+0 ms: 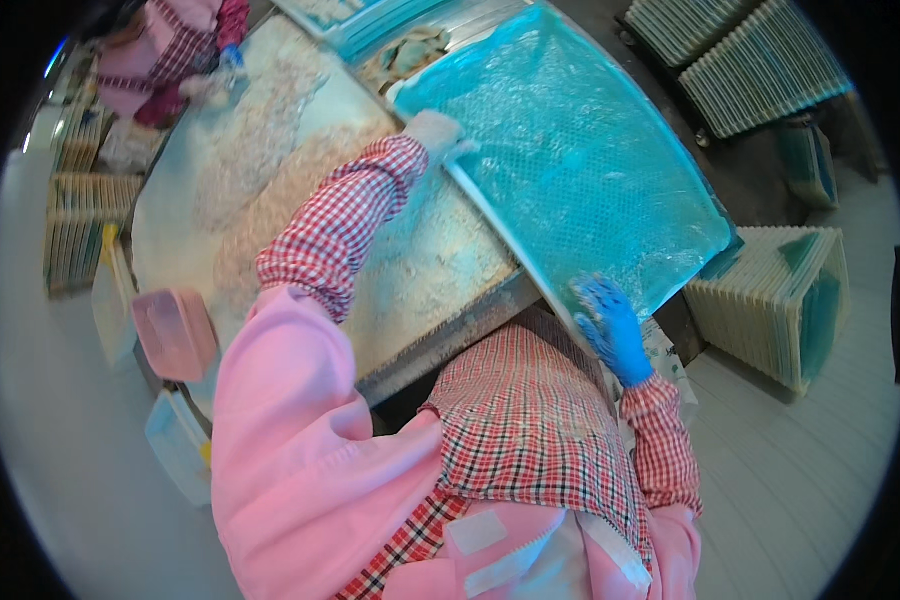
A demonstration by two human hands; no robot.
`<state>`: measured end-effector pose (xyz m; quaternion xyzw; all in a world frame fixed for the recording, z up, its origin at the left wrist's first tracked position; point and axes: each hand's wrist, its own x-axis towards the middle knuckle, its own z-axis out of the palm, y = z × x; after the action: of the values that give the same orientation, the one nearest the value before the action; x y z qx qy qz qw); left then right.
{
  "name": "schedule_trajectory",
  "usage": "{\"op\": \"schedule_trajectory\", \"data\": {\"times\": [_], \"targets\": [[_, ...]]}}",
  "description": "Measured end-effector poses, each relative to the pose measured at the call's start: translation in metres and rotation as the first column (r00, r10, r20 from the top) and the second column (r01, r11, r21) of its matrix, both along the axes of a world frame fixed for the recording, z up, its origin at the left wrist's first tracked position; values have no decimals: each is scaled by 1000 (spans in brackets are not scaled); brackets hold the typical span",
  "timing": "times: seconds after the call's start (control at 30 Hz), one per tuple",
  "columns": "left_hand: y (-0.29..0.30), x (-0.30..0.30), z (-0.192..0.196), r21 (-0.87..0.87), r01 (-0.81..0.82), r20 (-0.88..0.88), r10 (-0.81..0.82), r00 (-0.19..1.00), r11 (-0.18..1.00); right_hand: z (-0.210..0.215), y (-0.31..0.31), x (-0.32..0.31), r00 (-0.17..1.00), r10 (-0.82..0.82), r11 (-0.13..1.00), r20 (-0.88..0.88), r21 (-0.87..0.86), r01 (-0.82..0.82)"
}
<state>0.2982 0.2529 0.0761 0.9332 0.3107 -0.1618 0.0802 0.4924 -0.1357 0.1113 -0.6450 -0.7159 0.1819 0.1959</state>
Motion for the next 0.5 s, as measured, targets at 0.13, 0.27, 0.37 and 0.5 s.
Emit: {"op": "schedule_trajectory", "data": {"times": [0.13,0.27,0.37,0.5], "targets": [[-38,-35,0,219,-199,457,80,886,955,-42,-2,14,981,193,972,22,-143,-188],[-157,-138,45,13,-654,851,335,405,756,-31,4,5,962,270,962,30,-50,-268],[-268,-223,10,-163,-906,971,226,-77,390,6,13,-31,952,201,979,-230,80,-187],[-402,-300,-49,-262,-879,866,306,-396,-398,-21,-19,-83,428,134,799,-894,-159,-581]]}}
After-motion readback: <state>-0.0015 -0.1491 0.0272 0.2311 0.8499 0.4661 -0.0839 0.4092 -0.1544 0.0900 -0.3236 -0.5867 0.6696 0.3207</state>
